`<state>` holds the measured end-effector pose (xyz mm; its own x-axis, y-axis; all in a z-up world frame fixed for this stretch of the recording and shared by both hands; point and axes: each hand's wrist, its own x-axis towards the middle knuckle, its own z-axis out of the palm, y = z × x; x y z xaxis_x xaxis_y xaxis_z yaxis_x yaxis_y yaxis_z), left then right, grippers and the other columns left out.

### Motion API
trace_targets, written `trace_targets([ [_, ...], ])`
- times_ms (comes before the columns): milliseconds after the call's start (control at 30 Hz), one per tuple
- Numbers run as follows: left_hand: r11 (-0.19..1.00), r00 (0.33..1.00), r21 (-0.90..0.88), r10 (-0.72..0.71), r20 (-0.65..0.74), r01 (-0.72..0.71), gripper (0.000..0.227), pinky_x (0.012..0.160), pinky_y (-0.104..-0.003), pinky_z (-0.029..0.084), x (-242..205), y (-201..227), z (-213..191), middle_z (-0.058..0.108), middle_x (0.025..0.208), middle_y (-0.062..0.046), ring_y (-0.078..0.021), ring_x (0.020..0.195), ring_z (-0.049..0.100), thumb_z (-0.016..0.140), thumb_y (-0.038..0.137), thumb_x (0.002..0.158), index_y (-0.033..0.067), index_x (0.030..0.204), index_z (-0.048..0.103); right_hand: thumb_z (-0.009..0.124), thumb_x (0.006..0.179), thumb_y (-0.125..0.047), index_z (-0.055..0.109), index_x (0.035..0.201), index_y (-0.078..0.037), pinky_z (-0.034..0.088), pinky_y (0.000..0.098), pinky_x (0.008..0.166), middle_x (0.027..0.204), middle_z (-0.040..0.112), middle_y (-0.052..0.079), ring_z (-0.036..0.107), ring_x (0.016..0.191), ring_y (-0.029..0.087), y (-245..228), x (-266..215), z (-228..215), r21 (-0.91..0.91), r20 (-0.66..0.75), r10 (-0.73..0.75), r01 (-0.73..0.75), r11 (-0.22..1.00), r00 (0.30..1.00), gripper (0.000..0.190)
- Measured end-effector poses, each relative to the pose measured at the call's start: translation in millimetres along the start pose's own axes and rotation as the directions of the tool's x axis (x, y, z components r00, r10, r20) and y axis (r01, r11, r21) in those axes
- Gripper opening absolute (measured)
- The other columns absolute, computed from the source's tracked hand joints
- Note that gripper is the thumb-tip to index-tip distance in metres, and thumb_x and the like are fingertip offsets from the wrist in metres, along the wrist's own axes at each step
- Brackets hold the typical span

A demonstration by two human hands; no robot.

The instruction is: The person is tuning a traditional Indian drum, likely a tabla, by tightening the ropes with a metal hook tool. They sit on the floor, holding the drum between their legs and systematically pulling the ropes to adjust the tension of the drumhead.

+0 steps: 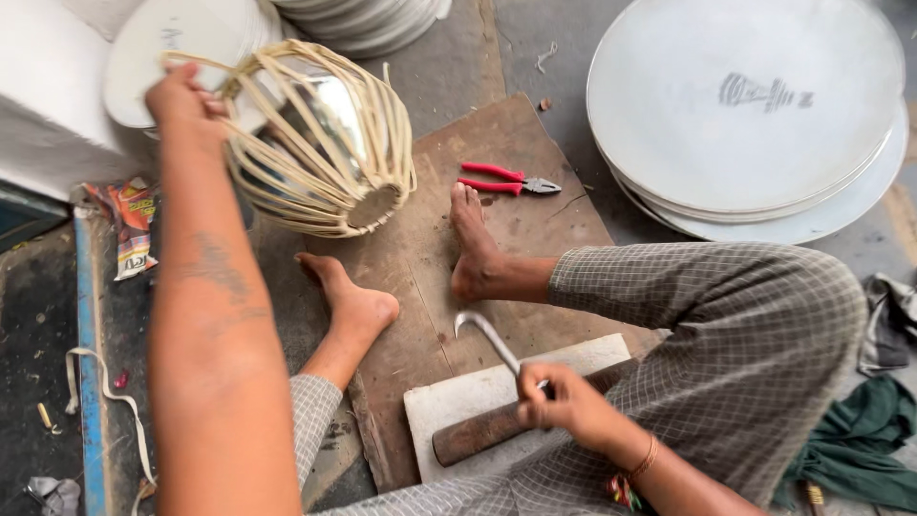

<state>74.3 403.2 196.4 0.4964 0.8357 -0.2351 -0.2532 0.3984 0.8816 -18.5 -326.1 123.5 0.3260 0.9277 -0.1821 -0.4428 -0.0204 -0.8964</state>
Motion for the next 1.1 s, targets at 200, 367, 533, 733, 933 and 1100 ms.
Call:
trace_targets([
  [200, 0.993, 0.992, 0.03, 0.118, -0.032, -0.117, 0.018, 0.047, -0.03, 0.039, 31.6, 39.3, -39.5, 0.047, 0.061, -0.005, -0.0162, 0.049, 0.039, 0.054, -0.001, 0.089, 0.0039, 0.072, 0.052, 0.075, 0.086, -0.006, 0.049, 0.08, -0.009, 0.043, 0.0242, 0.065, 0.08, 0.052, -0.004, 0.049, 0.073, 0.005, 13.9, 18.3, 1.4, -0.053, 0.162, 0.198, -0.192, 0.98, 0.967, 0.026],
  [367, 0.987, 0.989, 0.061, 0.148, 0.025, -0.149, 0.014, 0.05, -0.034, 0.041, 39.2, 49.1, -45.6, 0.051, 0.064, -0.012, -0.0199, 0.05, 0.04, 0.051, -0.006, 0.085, -0.0013, 0.072, 0.052, 0.076, 0.085, -0.006, 0.05, 0.082, -0.01, 0.041, 0.024, 0.063, 0.078, 0.052, -0.004, 0.047, 0.071, 0.005, 15.8, 20.0, -2.4, -0.105, 0.176, 0.209, -0.193, 0.976, 0.962, 0.027],
  [533, 0.993, 0.987, 0.051, 0.102, 0.12, -0.109, 0.017, 0.053, -0.034, 0.037, 51.8, 55.5, -39.9, 0.044, 0.065, -0.008, -0.0197, 0.054, 0.038, 0.047, -0.006, 0.093, 0.0022, 0.078, 0.049, 0.076, 0.085, -0.006, 0.049, 0.083, -0.011, 0.042, 0.0237, 0.059, 0.074, 0.052, -0.004, 0.048, 0.067, 0.004, 18.1, 17.2, -4.6, -0.121, 0.149, 0.199, -0.182, 0.976, 0.968, 0.027],
  [733, 0.99, 0.993, 0.086, 0.11, 0.048, -0.114, 0.04, 0.054, -0.034, 0.039, 35.4, 52.4, -24.8, 0.048, 0.068, -0.008, -0.0188, 0.057, 0.042, 0.043, 0.024, 0.115, 0.0021, 0.083, 0.053, 0.076, 0.086, -0.008, 0.05, 0.084, -0.011, 0.041, 0.0242, 0.057, 0.071, 0.053, -0.006, 0.048, 0.063, 0.004, 18.6, 15.4, -5.0, -0.158, 0.129, 0.162, -0.14, 0.977, 0.978, 0.026],
  [933, 0.98, 0.986, 0.115, 0.165, -0.032, -0.16, 0.037, 0.043, -0.03, 0.036, -83.1, 17.1, 29.8, 0.045, 0.061, 0.001, -0.0126, 0.046, 0.04, 0.049, 0.037, 0.112, 0.008, 0.089, 0.055, 0.076, 0.086, -0.009, 0.05, 0.082, -0.011, 0.041, 0.0234, 0.057, 0.07, 0.056, -0.005, 0.049, 0.063, 0.003, 28.2, 14.6, -5.2, -0.185, 0.119, 0.14, -0.117, 0.976, 0.983, 0.026],
  [1100, 0.875, 0.885, 0.173, 0.415, 0.21, -0.452, 0.04, 0.035, -0.027, 0.039, -269.4, -109.0, 55.2, 0.055, 0.064, -0.002, -0.01, 0.042, 0.046, 0.05, 0.038, 0.11, -0.0002, 0.109, 0.059, 0.077, 0.093, -0.019, 0.048, 0.076, -0.01, 0.033, 0.0245, 0.055, 0.068, 0.046, -0.007, 0.04, 0.063, 0.003, 31.9, 18.1, -13.3, -0.193, 0.028, 0.052, -0.046, 0.98, 0.998, 0.035],
])
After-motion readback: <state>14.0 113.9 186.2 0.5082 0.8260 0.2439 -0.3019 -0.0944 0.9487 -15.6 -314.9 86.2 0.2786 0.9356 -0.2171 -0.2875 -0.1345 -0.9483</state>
